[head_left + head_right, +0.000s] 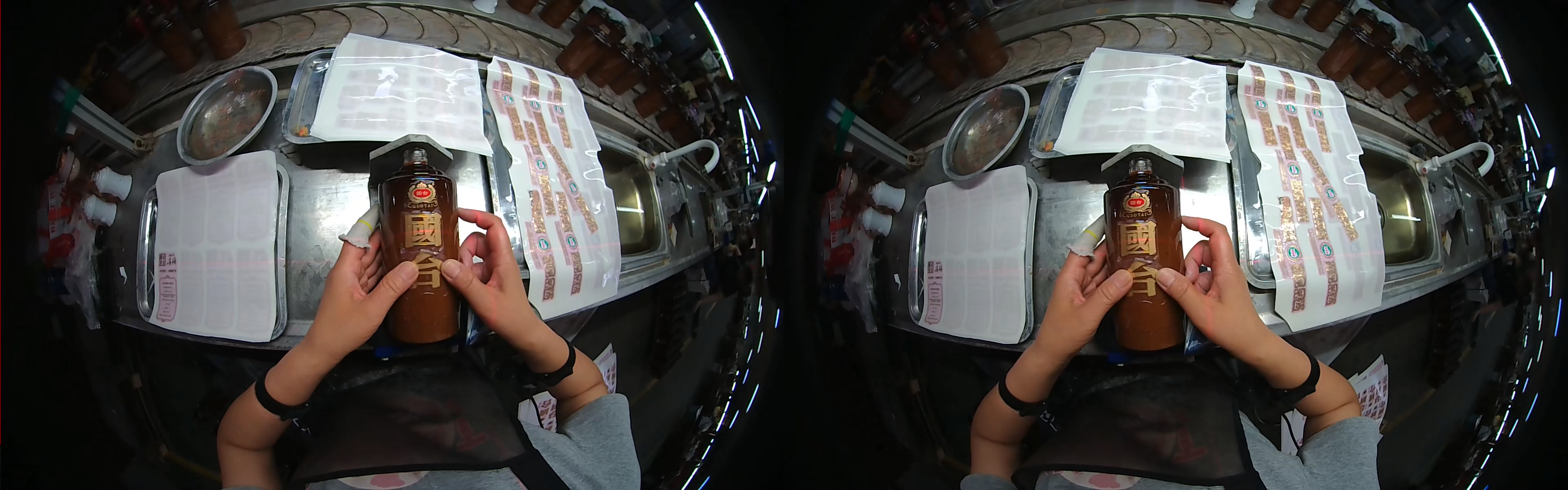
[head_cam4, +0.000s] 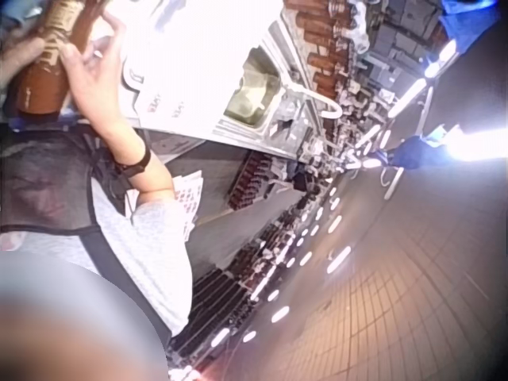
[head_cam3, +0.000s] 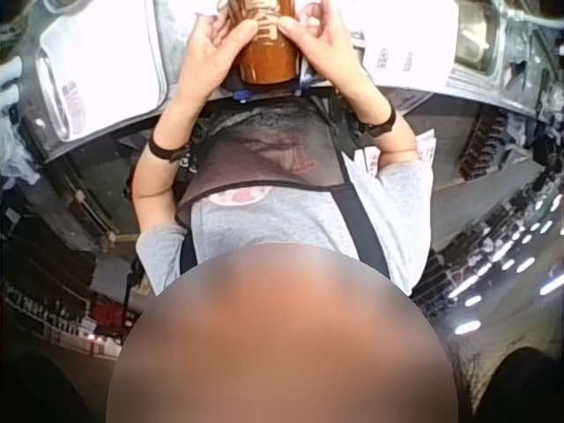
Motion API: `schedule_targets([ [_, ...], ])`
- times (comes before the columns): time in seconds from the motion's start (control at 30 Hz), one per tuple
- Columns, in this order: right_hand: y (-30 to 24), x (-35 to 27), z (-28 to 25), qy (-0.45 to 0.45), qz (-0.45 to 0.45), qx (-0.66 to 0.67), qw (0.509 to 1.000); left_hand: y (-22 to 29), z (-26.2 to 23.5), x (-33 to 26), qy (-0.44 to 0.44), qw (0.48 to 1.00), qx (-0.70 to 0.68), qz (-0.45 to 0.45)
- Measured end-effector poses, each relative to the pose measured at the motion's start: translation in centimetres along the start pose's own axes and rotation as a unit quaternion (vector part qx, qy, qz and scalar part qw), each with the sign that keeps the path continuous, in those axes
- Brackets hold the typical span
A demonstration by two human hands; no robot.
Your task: Applying adhesive labels to brown glass bottles at a factory workstation.
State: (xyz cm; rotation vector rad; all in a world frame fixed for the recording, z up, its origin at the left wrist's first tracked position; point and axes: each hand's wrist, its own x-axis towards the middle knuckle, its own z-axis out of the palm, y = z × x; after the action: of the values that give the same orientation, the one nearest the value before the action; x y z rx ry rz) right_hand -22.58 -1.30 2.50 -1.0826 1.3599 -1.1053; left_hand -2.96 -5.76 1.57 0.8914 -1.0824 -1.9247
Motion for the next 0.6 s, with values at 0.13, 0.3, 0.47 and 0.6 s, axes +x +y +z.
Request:
schedule_targets([
  [0.13,0.05,0.0,-0.03,0.0,-0.001,0.004,1.0,-0.17,0.03,0.08,-0.006,1.0,0.005,0.007],
  [0.3,-0.19,0.01,0.04,-0.003,0.002,0.005,1.0,-0.24,-0.06,0.08,-0.005,1.0,0.009,0.008],
  [0.47,-0.39,-0.07,-0.07,-0.006,0.011,-0.007,1.0,-0.01,0.12,0.05,-0.008,1.0,0.009,0.017],
  [0.6,-0.26,-0.05,0.0,-0.005,0.007,0.004,1.0,-0.23,0.03,0.1,-0.009,1.0,0.015,0.019],
])
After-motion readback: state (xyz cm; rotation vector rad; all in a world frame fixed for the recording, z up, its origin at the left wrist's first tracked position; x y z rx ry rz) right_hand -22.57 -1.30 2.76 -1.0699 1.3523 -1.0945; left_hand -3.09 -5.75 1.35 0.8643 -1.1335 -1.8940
